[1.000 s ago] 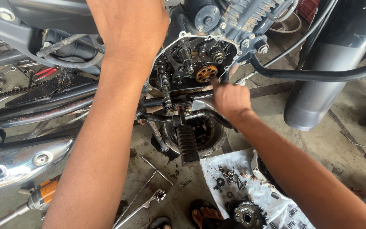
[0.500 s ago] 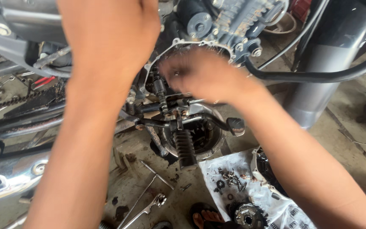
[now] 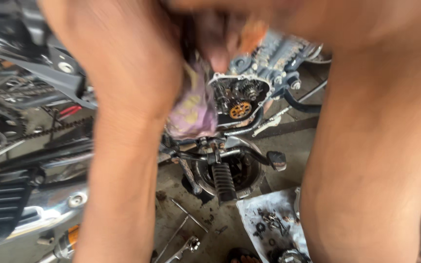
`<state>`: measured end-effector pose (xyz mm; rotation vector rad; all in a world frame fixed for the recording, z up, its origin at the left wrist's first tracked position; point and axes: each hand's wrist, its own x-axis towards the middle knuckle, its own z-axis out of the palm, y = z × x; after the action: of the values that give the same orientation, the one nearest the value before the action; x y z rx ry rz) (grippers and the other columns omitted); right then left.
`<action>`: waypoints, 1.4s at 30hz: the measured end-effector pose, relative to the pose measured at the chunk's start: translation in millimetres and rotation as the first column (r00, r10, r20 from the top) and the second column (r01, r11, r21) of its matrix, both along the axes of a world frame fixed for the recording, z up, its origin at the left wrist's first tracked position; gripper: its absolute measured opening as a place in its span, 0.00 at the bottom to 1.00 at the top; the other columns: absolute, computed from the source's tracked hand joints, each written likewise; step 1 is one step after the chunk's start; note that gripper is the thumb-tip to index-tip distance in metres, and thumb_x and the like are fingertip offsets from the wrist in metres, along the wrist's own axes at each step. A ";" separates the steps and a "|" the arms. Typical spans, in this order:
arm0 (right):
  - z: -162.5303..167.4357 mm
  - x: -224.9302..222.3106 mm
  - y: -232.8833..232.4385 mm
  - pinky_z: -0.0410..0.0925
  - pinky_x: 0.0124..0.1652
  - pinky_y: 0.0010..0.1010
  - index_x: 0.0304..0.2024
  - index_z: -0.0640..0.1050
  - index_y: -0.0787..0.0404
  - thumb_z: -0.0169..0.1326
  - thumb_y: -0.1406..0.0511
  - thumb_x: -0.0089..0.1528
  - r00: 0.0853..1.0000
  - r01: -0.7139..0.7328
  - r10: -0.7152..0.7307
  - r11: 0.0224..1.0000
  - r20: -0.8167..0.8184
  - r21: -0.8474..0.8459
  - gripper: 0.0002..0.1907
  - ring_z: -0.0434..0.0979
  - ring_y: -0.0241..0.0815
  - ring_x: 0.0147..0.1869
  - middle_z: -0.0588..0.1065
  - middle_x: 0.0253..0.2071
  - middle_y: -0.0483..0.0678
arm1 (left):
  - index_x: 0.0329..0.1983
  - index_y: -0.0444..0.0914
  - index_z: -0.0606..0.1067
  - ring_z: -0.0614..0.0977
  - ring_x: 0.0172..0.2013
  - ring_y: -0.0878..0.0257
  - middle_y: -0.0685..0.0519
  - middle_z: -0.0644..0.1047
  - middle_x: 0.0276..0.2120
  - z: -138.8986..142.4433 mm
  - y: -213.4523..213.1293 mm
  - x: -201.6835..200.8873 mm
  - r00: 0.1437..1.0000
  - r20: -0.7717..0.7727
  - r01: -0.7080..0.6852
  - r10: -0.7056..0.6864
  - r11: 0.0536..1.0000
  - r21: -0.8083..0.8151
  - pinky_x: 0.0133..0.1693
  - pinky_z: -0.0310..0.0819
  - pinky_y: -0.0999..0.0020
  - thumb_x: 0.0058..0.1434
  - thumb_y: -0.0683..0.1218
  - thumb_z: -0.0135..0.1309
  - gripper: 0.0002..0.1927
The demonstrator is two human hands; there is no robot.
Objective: The person cleans the exposed motorcycle engine casing with a cloth, then inserts and aligns a gear into the engine. They continue to adjust internal components by hand while wiping away oil.
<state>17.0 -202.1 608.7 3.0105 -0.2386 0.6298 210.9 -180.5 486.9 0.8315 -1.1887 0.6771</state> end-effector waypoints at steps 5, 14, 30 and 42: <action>-17.5 -12.2 2.9 0.67 0.30 0.35 0.34 0.77 0.64 0.52 0.66 0.66 0.978 -0.139 0.119 0.985 0.174 0.107 0.08 0.76 0.41 0.30 0.75 0.28 0.50 | 0.41 0.32 0.73 0.75 0.46 0.65 0.51 0.75 0.43 3.2 -3.9 -8.5 0.999 0.033 -0.014 0.010 0.991 0.134 0.52 0.71 0.65 0.76 0.39 0.45 0.08; -87.5 15.3 -31.3 0.67 0.32 0.46 0.27 0.76 0.55 0.65 0.63 0.60 0.820 -0.029 0.183 0.959 0.542 -0.280 0.11 0.76 0.53 0.30 0.73 0.24 0.47 | 0.48 0.30 0.77 0.83 0.45 0.59 0.48 0.82 0.44 38.5 10.8 -41.3 0.306 -0.690 0.917 -0.656 0.397 0.030 0.53 0.79 0.65 0.75 0.43 0.47 0.11; -86.7 -21.2 -59.5 0.69 0.27 0.26 0.38 0.80 0.69 0.55 0.73 0.75 0.450 -0.633 0.005 0.707 0.893 0.315 0.10 0.79 0.40 0.27 0.79 0.31 0.53 | 0.52 0.33 0.72 0.76 0.40 0.68 0.55 0.77 0.40 7.1 -21.1 -28.1 0.454 -0.554 0.798 -0.697 0.595 -0.095 0.46 0.72 0.72 0.72 0.39 0.46 0.08; -90.2 -3.3 -48.6 0.73 0.33 0.22 0.44 0.78 0.65 0.51 0.69 0.73 0.685 -0.564 -0.040 0.602 0.727 0.565 0.06 0.79 0.31 0.32 0.78 0.33 0.44 | 0.48 0.31 0.68 0.64 0.31 0.71 0.56 0.68 0.33 4.4 -13.2 -64.8 0.898 -0.144 0.409 -0.415 0.910 -0.074 0.36 0.61 0.75 0.85 0.44 0.47 0.10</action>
<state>13.7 -250.6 518.6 3.3903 -0.0107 2.2353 146.1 -193.7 491.3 0.5588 -1.1549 0.2800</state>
